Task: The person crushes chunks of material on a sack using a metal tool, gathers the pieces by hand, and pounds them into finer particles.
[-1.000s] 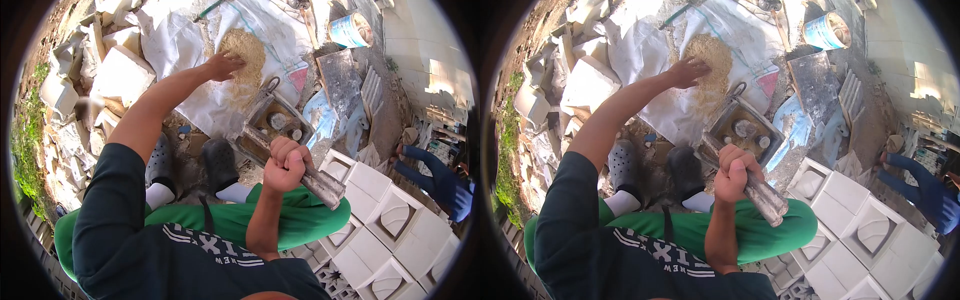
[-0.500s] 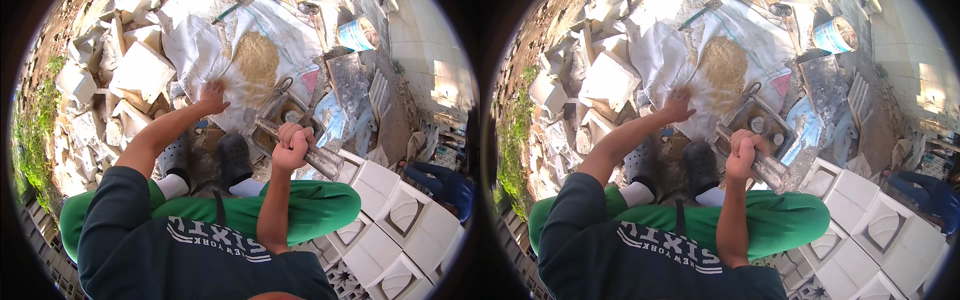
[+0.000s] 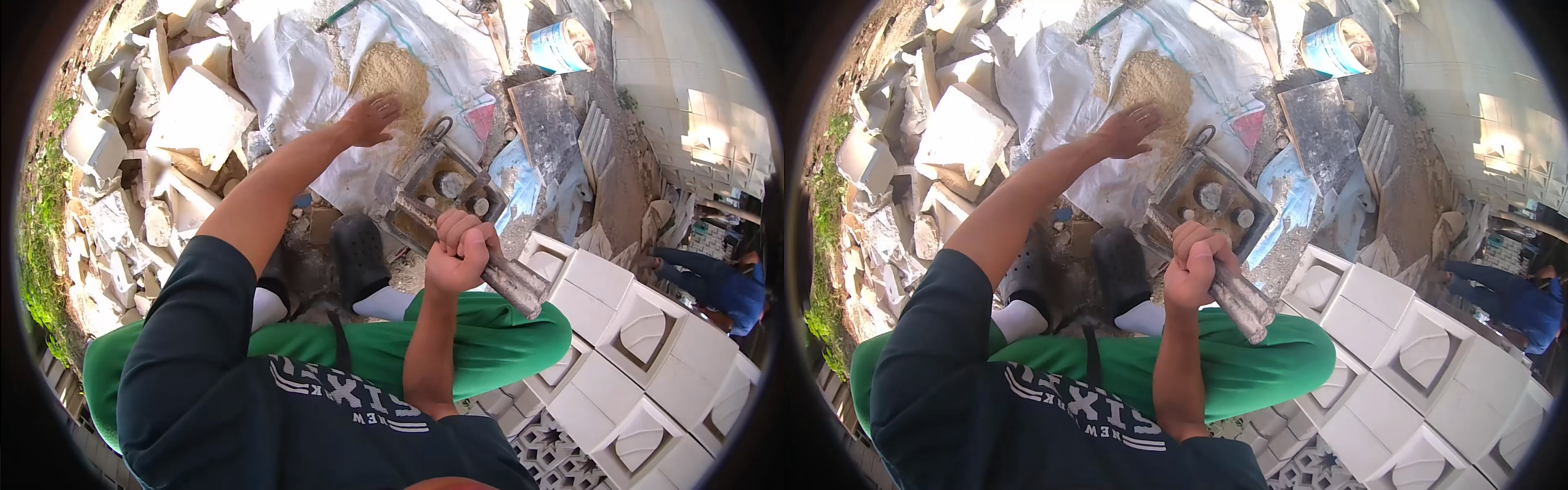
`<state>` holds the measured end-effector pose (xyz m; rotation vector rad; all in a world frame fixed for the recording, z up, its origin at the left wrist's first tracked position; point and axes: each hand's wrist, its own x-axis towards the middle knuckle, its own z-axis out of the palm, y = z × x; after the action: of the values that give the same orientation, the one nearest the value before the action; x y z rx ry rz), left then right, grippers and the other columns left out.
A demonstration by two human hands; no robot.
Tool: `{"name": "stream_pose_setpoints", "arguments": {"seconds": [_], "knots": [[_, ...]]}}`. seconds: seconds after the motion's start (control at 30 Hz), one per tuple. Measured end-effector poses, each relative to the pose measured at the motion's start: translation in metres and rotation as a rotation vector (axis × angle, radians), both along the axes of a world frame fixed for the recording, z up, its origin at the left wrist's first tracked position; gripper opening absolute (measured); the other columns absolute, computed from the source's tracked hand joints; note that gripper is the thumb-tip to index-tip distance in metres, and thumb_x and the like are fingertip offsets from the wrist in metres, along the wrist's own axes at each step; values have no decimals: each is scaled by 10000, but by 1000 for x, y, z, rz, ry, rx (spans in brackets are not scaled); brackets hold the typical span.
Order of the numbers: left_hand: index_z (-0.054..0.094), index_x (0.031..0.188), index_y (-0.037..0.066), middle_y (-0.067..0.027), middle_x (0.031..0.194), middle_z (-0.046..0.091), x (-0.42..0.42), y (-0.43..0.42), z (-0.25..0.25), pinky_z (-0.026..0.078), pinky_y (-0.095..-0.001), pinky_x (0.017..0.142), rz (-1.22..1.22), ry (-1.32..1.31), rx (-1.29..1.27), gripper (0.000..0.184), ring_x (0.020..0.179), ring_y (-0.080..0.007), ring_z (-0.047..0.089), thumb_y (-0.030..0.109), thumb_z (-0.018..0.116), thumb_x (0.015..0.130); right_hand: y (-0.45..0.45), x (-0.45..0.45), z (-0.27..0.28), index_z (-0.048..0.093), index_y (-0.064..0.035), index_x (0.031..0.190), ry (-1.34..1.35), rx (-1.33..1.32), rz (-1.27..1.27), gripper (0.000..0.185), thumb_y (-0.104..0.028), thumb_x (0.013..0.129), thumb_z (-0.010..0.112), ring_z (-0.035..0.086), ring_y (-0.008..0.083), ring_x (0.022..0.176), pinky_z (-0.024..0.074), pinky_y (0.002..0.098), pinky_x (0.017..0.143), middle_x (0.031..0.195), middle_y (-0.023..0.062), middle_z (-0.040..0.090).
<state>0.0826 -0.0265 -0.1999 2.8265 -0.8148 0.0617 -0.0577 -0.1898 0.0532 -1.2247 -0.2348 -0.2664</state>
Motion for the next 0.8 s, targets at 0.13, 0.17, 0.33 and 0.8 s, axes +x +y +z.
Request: {"name": "stream_pose_setpoints", "arguments": {"seconds": [0.13,0.17,0.33,0.8], "knots": [[329,1392,75,-79,1447,333,-27,-4,-5,178,-368,1131,-252,35,-76,665,1349,-214,277,437,517,867,2,1,-1,312,-54,609,29,99,29,188,7,765,397,252,103,466,243,283,453,486,26,322],[299,1403,58,-75,1457,317,-37,-1,-6,178,-364,1131,-296,208,29,734,1350,-210,278,479,531,849,1,2,-2,316,-53,613,9,108,52,185,11,768,393,255,104,468,243,283,454,490,26,327],[331,1386,65,-65,1453,325,-14,3,20,140,-359,1138,259,121,52,736,1359,-203,249,496,549,830,-2,-1,-4,324,-51,616,23,112,50,194,9,786,396,265,104,472,239,282,453,497,26,339],[210,1395,-63,-190,1479,209,-30,-3,27,124,-416,1132,552,98,-51,777,1394,-302,141,420,502,861,2,-4,-2,320,-58,610,60,102,55,197,13,775,401,272,101,489,249,270,467,503,16,323]]}}
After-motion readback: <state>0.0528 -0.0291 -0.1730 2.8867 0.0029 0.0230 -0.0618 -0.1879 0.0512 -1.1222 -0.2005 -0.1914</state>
